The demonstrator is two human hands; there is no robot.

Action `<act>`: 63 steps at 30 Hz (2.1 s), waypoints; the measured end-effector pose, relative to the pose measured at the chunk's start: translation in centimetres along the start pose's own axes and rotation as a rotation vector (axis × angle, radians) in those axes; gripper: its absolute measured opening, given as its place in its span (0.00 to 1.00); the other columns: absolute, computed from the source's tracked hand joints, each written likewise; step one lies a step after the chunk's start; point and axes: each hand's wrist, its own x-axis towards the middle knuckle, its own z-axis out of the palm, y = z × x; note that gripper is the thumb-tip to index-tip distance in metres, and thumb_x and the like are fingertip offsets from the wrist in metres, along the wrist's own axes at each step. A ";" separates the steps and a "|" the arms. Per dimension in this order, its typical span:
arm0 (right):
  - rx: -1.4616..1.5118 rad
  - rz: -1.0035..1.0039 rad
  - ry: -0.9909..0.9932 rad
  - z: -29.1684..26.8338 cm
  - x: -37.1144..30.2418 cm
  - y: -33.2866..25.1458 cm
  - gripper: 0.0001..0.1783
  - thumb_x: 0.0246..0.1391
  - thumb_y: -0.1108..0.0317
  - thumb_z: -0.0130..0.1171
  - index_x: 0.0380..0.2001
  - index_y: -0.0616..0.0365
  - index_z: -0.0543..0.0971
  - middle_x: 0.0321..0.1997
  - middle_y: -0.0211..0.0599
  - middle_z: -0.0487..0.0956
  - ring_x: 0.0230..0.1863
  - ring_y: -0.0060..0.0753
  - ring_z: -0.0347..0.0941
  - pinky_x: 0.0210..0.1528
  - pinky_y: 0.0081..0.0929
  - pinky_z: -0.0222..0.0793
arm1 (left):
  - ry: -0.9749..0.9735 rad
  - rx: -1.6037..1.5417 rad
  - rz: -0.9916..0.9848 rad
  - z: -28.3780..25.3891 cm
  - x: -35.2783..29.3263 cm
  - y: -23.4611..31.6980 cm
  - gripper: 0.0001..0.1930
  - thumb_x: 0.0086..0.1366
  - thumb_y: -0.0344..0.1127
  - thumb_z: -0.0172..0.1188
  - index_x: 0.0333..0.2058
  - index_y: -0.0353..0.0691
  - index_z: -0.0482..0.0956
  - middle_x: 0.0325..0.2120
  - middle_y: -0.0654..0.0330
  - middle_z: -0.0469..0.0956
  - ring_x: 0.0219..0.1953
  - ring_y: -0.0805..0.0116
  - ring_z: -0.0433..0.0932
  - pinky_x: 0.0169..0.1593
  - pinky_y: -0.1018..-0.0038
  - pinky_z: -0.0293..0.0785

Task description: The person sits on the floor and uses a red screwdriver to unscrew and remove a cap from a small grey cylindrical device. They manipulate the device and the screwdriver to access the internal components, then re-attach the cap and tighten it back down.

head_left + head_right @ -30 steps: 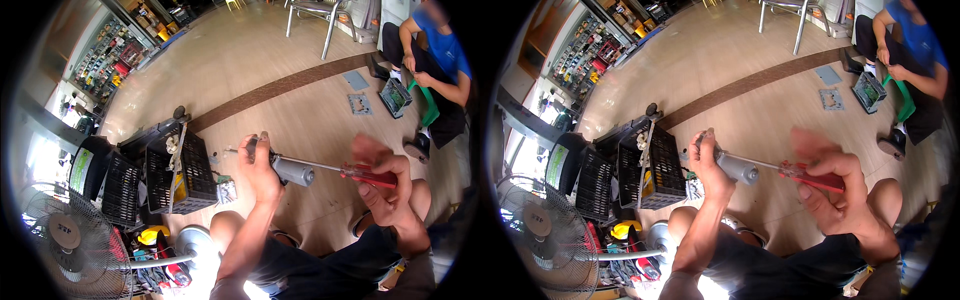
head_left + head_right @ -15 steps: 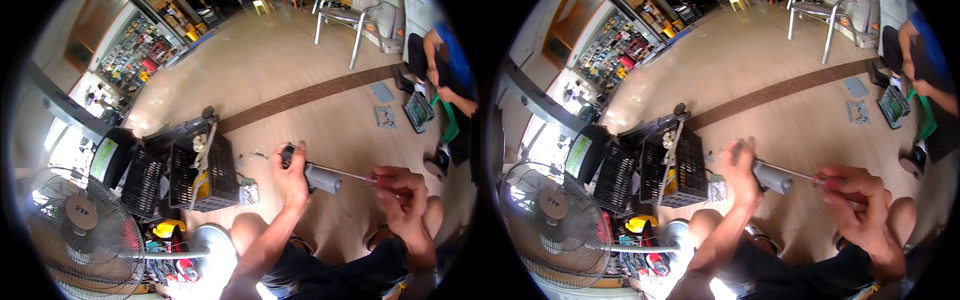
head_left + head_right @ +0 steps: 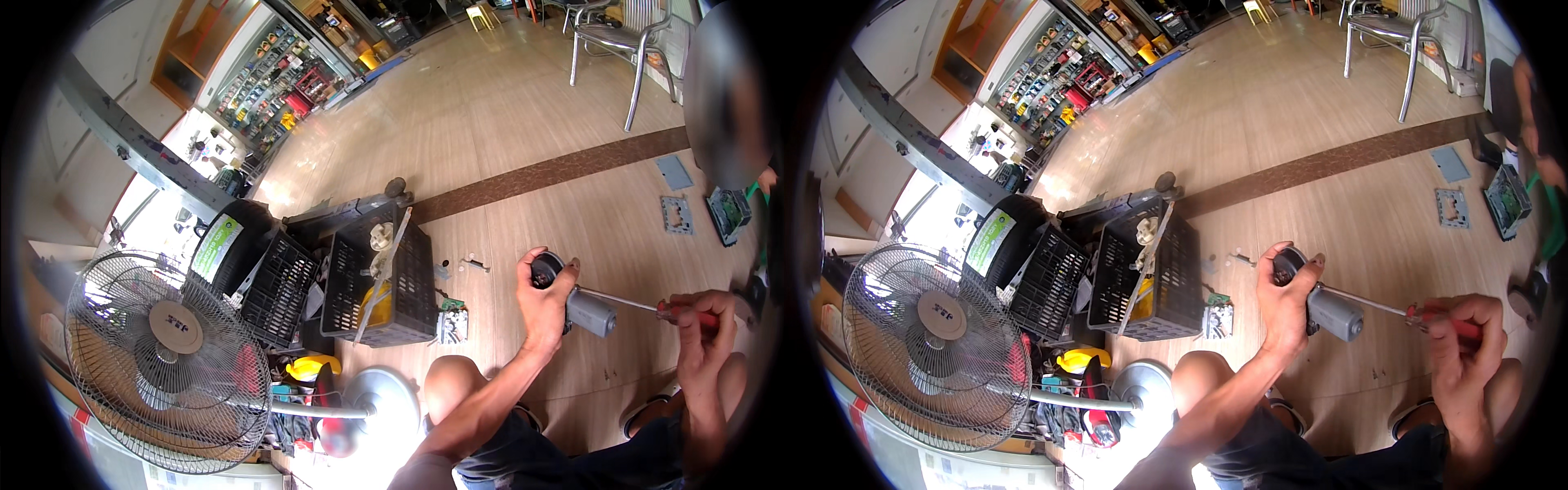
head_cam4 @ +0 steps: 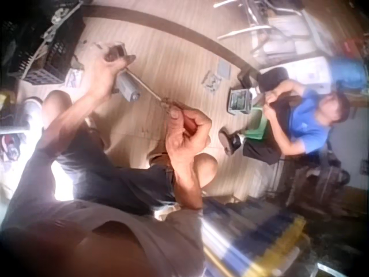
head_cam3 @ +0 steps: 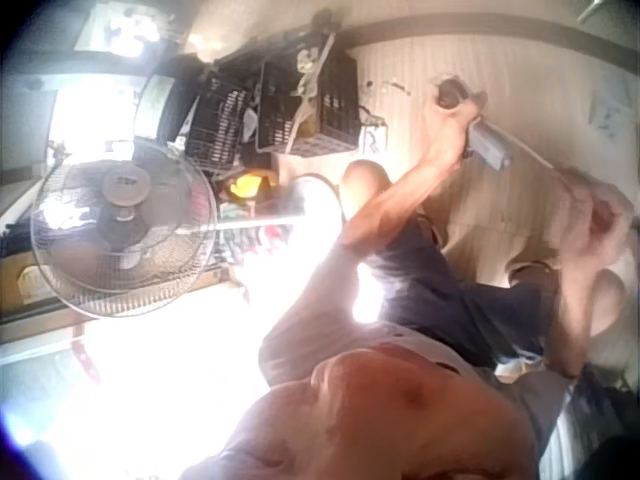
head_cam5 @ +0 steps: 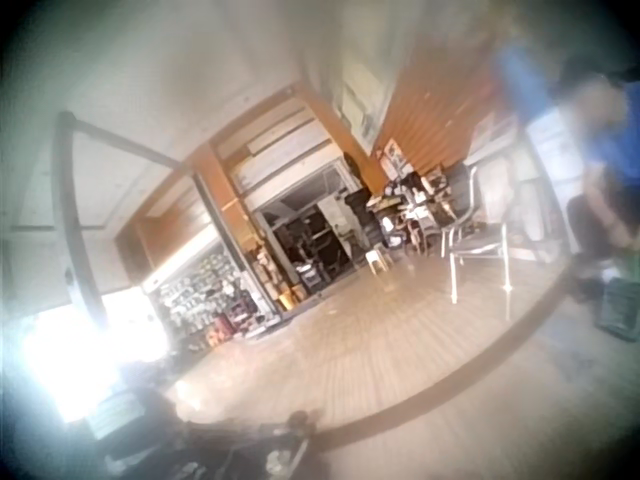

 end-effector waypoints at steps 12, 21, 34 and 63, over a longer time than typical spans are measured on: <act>0.224 0.524 0.017 0.5 1.2 -2.7 0.09 0.62 0.71 0.61 0.35 0.66 0.73 0.35 0.41 0.84 0.29 0.26 0.80 0.32 0.23 0.79 | -0.049 0.162 0.144 -2.2 1.7 1.0 0.28 0.54 0.29 0.70 0.52 0.38 0.68 0.31 0.64 0.71 0.30 0.77 0.70 0.34 0.77 0.70; -0.682 -0.372 -0.254 1.5 0.7 -2.3 0.24 0.46 0.66 0.71 0.46 0.62 0.78 0.24 0.41 0.73 0.19 0.40 0.71 0.22 0.35 0.66 | -0.062 0.347 0.310 -2.8 1.2 3.1 0.28 0.53 0.29 0.71 0.52 0.40 0.69 0.28 0.66 0.71 0.27 0.78 0.70 0.33 0.78 0.70; 0.643 0.967 -0.390 3.1 -0.5 -1.8 0.20 0.59 0.54 0.63 0.39 0.63 0.77 0.13 0.31 0.65 0.08 0.22 0.55 0.10 0.25 0.52 | -0.011 0.657 0.637 -4.7 1.0 3.3 0.29 0.51 0.30 0.71 0.51 0.39 0.70 0.24 0.64 0.74 0.25 0.77 0.73 0.32 0.77 0.73; 0.150 0.276 -0.310 3.2 -1.3 -0.1 0.15 0.57 0.66 0.62 0.43 0.66 0.78 0.24 0.44 0.76 0.12 0.28 0.60 0.14 0.27 0.52 | -0.115 0.598 0.569 -3.5 1.1 2.4 0.26 0.51 0.26 0.69 0.49 0.39 0.70 0.24 0.65 0.74 0.26 0.80 0.72 0.33 0.79 0.72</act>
